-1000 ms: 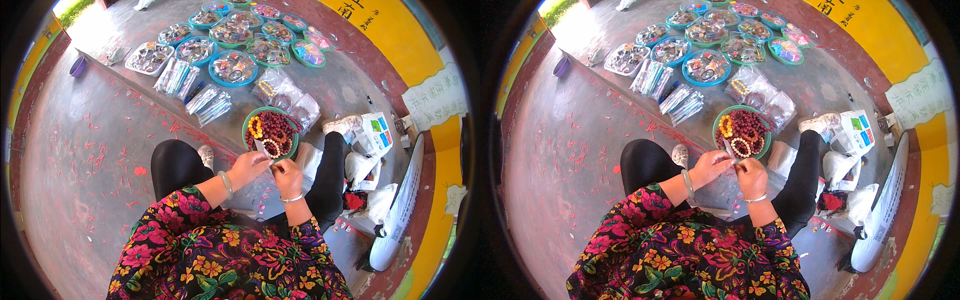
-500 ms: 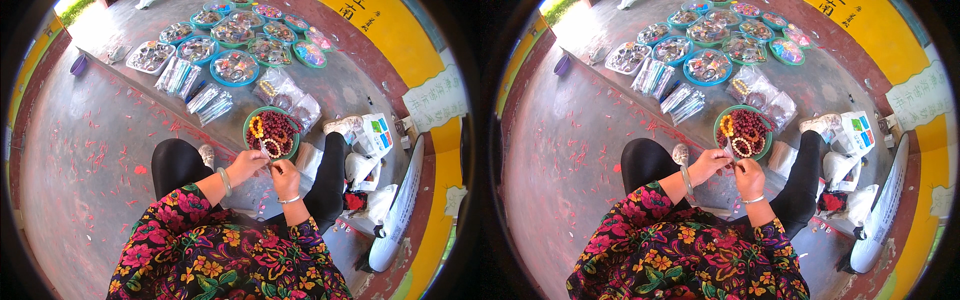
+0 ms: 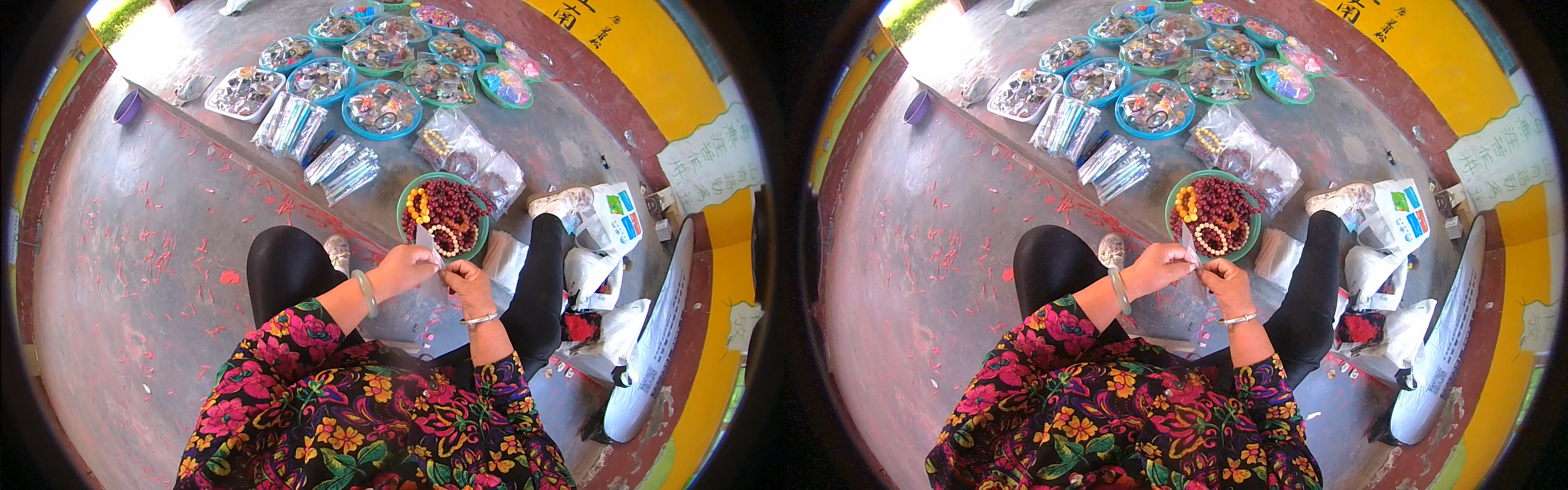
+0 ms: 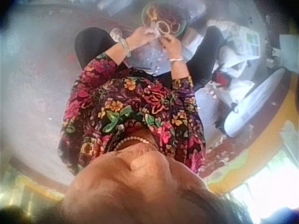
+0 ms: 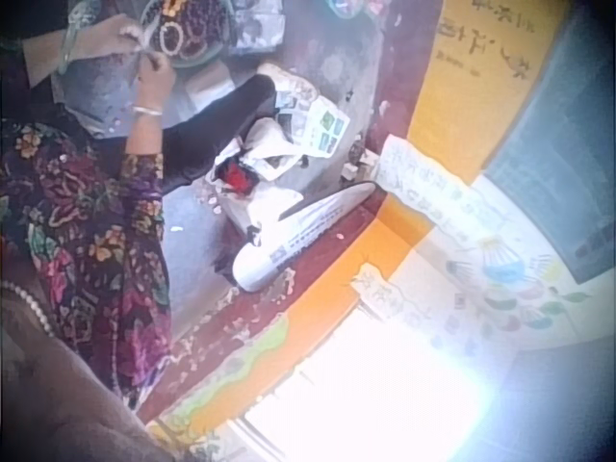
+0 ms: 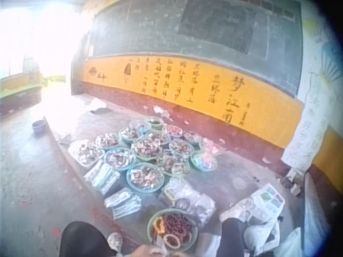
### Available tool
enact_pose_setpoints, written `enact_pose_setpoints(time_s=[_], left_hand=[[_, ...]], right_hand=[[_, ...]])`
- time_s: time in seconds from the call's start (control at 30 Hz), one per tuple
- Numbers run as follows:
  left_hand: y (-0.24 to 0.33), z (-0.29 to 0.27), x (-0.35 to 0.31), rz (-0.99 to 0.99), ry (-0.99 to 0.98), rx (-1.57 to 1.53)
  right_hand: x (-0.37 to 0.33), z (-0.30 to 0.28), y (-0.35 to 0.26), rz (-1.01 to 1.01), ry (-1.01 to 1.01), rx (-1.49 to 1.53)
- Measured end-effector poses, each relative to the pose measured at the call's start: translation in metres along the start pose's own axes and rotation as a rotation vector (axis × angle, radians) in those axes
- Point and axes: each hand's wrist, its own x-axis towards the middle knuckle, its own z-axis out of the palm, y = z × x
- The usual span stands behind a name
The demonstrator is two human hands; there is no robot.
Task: The person sits on the ground and repeatedly picks up beaded bracelets from a green bowl, places them into small clear plastic bags, and sets the filled bags aside. The workspace includes multiple pre-filled containers and stacks of empty bags.
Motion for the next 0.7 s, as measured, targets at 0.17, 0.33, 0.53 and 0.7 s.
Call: enact_pose_setpoints(time_s=[0.17, 0.33, 0.53, 0.7], left_hand=[[-0.013, 0.001, 0.002, 0.211, 0.06, 0.207], [-0.002, -0.006, 0.002, -0.003, -0.1, 0.368], [0.016, 0.002, -0.007, 0.172, 0.239, 0.489], [0.011, 0.005, -0.008, 0.494, 0.321, 0.652]], right_hand=[[0.002, -0.003, 0.0, 0.04, 0.098, 0.167], [0.002, -0.007, 0.003, -0.258, 0.273, -0.235], [-0.014, 0.009, -0.011, -0.582, 0.257, -0.922], [-0.015, 0.018, -0.018, -0.826, 0.157, -1.08]])
